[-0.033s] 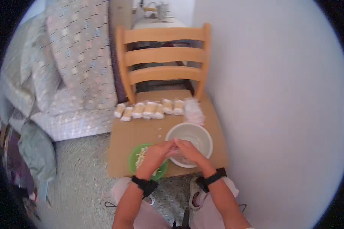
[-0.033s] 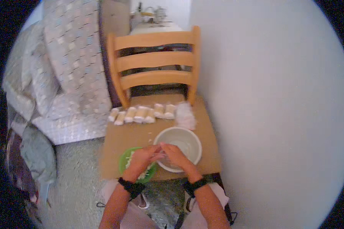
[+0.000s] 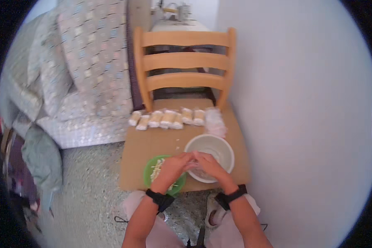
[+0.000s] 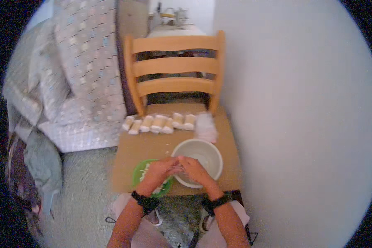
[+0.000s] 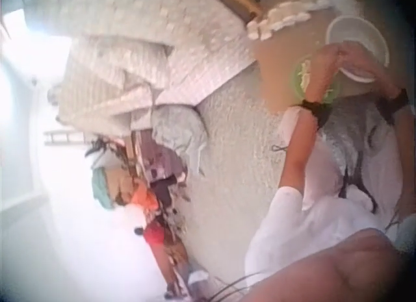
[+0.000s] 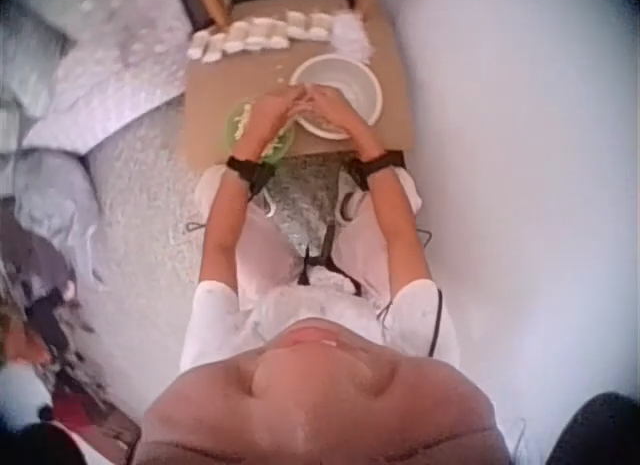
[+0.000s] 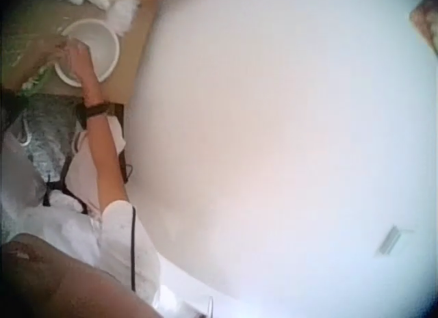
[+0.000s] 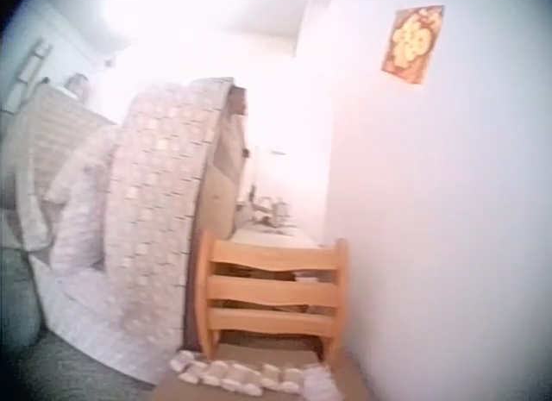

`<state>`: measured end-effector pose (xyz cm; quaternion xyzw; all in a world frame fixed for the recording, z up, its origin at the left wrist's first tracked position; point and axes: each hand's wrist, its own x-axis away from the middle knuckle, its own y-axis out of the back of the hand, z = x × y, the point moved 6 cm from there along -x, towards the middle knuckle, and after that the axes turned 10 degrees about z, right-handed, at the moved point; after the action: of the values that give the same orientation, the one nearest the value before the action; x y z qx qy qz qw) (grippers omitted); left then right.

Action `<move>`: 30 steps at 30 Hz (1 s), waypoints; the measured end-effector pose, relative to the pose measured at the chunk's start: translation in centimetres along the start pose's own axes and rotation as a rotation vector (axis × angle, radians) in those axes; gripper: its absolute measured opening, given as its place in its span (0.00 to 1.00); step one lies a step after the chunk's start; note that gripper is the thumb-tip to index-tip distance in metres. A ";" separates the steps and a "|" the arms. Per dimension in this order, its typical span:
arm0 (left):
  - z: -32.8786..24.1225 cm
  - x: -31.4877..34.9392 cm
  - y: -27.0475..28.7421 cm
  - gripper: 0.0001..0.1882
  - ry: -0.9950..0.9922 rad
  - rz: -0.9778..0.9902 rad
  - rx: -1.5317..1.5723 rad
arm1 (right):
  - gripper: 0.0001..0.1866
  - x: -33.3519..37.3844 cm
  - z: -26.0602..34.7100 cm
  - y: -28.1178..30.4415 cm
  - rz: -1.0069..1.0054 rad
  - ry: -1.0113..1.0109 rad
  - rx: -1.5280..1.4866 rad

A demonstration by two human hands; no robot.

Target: Sorting and packing cotton swabs into small plastic bags.

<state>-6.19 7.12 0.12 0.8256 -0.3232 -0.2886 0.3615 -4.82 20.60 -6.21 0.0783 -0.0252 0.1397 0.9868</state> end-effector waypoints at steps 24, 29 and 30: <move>-0.4 -0.9 -2.5 0.38 0.023 0.167 0.149 | 0.20 3.1 -0.1 6.2 -0.261 -0.119 0.278; 0.2 0.0 -2.2 0.37 -0.206 -0.026 0.205 | 0.32 3.3 0.1 3.6 -0.106 0.072 0.597; -0.3 0.6 -0.1 0.38 -0.067 0.051 0.169 | 0.37 3.3 3.7 1.5 0.047 0.221 0.571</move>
<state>-5.58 6.84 0.08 0.8344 -0.3792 -0.2786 0.2869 -2.18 22.36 -2.06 0.3360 0.1209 0.1717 0.9181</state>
